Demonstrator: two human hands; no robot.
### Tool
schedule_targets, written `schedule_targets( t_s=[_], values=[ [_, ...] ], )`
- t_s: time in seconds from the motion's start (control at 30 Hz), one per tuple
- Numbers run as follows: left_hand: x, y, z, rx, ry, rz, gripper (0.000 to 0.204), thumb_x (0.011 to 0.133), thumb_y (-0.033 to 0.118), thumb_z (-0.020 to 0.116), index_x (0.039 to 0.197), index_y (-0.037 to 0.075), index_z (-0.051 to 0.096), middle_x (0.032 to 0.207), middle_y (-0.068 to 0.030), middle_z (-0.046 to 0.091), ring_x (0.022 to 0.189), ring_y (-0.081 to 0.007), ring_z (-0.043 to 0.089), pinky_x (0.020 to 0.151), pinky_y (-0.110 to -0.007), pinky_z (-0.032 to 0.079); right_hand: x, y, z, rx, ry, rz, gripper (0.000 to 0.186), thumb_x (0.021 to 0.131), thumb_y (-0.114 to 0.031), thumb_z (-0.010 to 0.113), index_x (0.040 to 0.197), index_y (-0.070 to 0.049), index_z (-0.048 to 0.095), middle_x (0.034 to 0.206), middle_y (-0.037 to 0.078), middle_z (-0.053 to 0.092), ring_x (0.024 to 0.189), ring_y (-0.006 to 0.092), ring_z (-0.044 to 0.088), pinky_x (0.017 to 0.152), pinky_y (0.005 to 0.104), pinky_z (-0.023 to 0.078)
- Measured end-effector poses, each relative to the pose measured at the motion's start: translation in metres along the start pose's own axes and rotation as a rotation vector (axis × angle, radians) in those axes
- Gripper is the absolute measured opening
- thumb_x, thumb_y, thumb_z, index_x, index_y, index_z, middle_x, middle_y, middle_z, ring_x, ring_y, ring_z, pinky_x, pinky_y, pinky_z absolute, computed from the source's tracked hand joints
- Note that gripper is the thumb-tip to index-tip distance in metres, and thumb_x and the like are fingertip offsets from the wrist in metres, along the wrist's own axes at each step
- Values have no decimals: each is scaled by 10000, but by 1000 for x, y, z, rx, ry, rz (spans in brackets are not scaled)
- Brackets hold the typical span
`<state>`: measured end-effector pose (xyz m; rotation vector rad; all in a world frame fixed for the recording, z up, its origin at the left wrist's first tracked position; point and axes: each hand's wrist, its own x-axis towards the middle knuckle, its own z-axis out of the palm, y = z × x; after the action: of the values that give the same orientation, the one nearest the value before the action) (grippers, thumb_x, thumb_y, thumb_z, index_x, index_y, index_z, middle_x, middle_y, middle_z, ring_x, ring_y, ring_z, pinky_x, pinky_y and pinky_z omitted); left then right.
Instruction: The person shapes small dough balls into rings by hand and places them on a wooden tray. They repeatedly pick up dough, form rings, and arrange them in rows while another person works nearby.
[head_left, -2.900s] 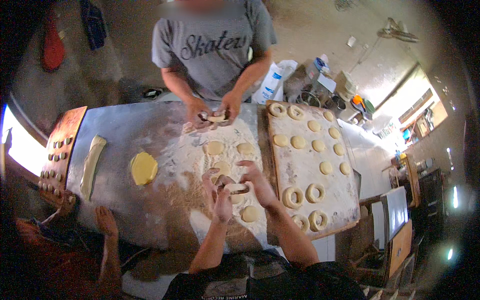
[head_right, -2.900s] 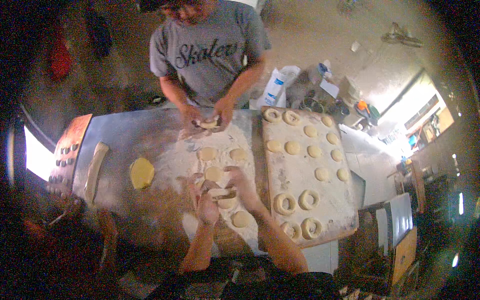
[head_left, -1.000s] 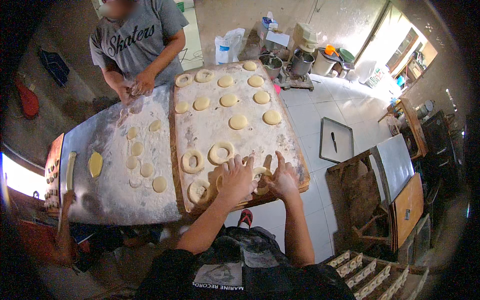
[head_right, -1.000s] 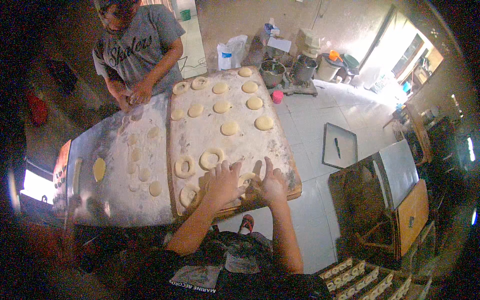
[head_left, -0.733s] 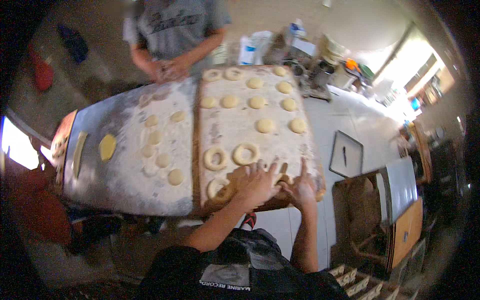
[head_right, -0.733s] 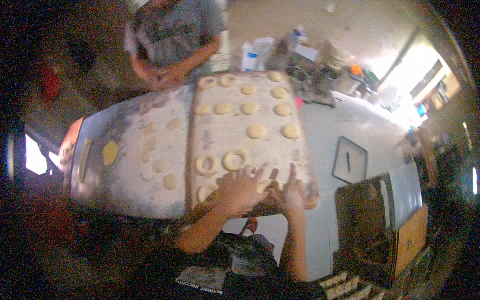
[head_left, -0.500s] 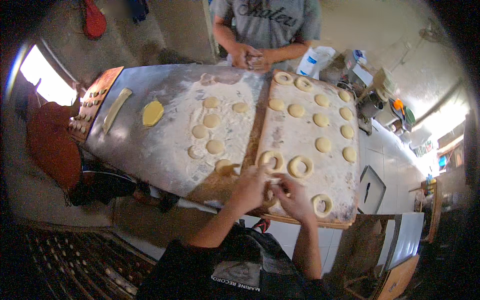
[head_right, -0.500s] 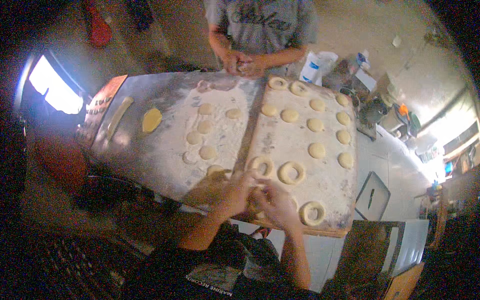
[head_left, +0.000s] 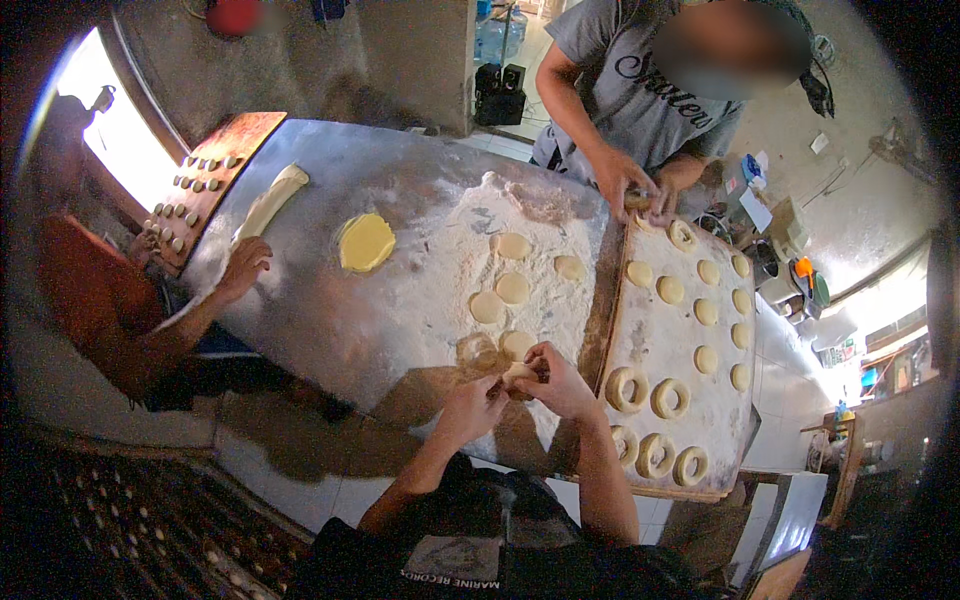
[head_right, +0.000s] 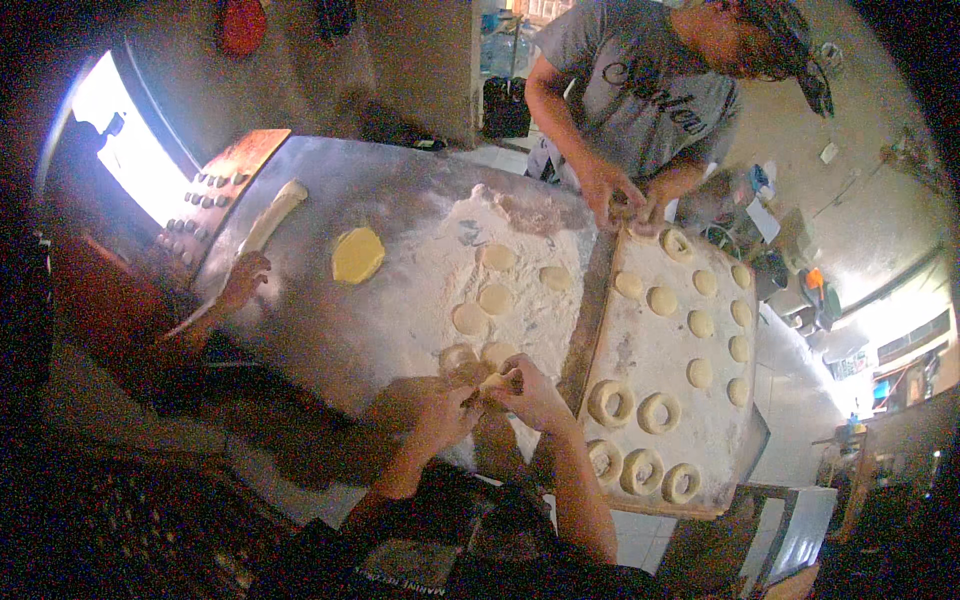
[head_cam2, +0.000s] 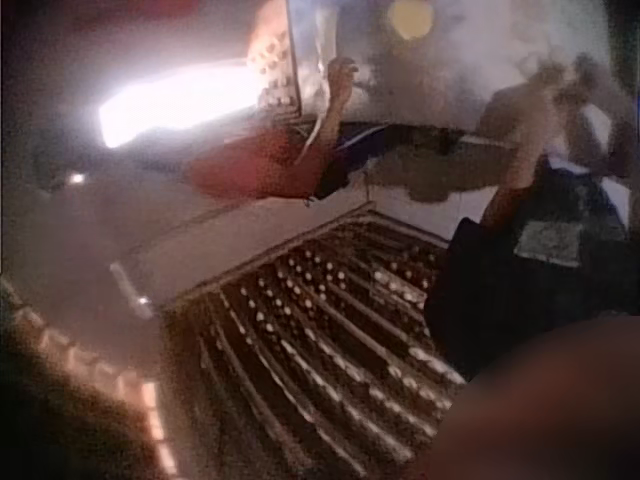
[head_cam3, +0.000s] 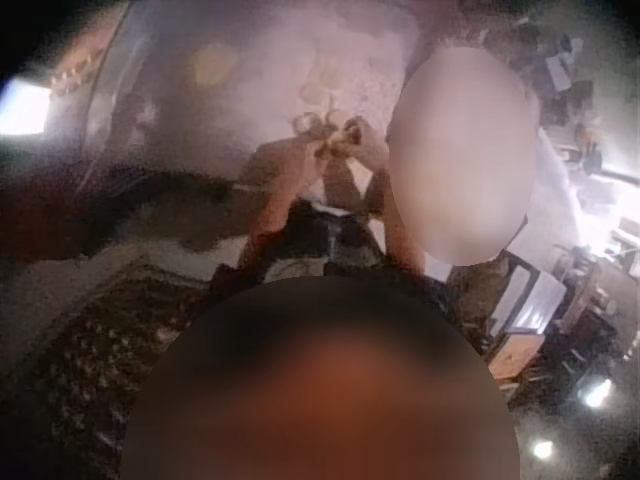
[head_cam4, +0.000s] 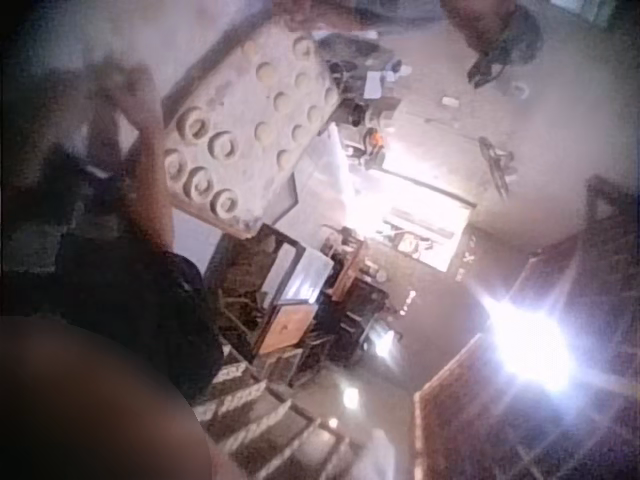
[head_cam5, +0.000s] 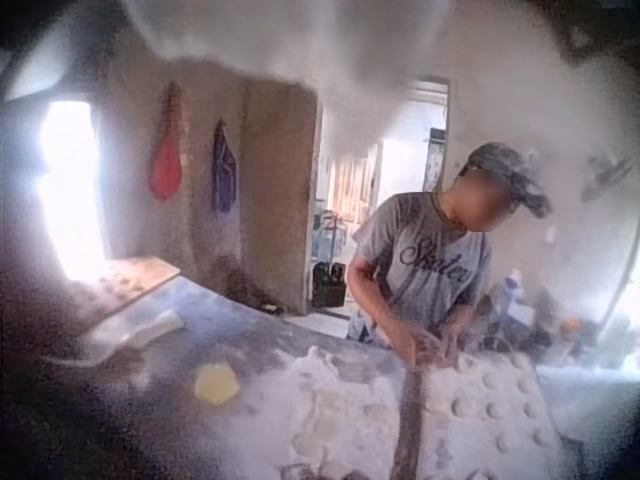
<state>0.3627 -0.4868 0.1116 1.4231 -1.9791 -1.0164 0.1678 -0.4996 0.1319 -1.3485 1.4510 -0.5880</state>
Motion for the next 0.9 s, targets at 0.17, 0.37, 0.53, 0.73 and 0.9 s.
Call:
schedule_targets(
  t_s=[0.17, 0.37, 0.53, 0.73, 0.9],
  values=[
    [11, 8, -27, -395, -47, -74, 331, 853, 266, 734, 1070, 28, 657, 853, -125, 670, 767, -213, 658, 702, -330, 514, -19, -32, -3, 214, 14, -97, 515, 819, -68, 716, 1229, -74, 404, 1014, 114, 640, 932, 185, 625, 806, 347, 518],
    [29, 12, -35, -160, 179, 270, 278, 785, 25, 690, 1059, 25, 641, 955, -112, 624, 849, -261, 620, 755, -371, 497, 25, -52, 30, -610, 607, -540, 647, 749, -17, 741, 1309, -45, 419, 1017, 114, 592, 978, 157, 581, 842, 299, 486],
    [44, 0, -21, -196, 403, 288, 555, 827, -29, 599, 1344, 21, 402, 1144, -180, 531, 1017, -354, 565, 847, -428, 477, 23, -38, 23, 665, -117, -248, 587, 849, -121, 715, 1346, -41, 412, 1112, 87, 600, 975, 205, 605, 853, 326, 493],
    [38, 8, -7, -1609, 51, 317, 498, 911, 104, 581, 1362, 40, 382, 1199, -136, 531, 1048, -280, 592, 791, -429, 516, 9, -38, 11, 725, 123, -335, 536, 929, -367, 571, 1330, -54, 402, 917, 89, 621, 880, 188, 617, 776, 327, 502],
    [38, 31, -3, -455, 174, 294, 438, 984, 362, 513, 1268, 43, 419, 1004, -62, 573, 830, -208, 601, 680, -311, 493, -9, -53, 11, 823, 86, -423, 667, 1004, -415, 452, 1506, -82, 167, 838, 4, 559, 723, 103, 498, 651, 256, 409]
  ],
)
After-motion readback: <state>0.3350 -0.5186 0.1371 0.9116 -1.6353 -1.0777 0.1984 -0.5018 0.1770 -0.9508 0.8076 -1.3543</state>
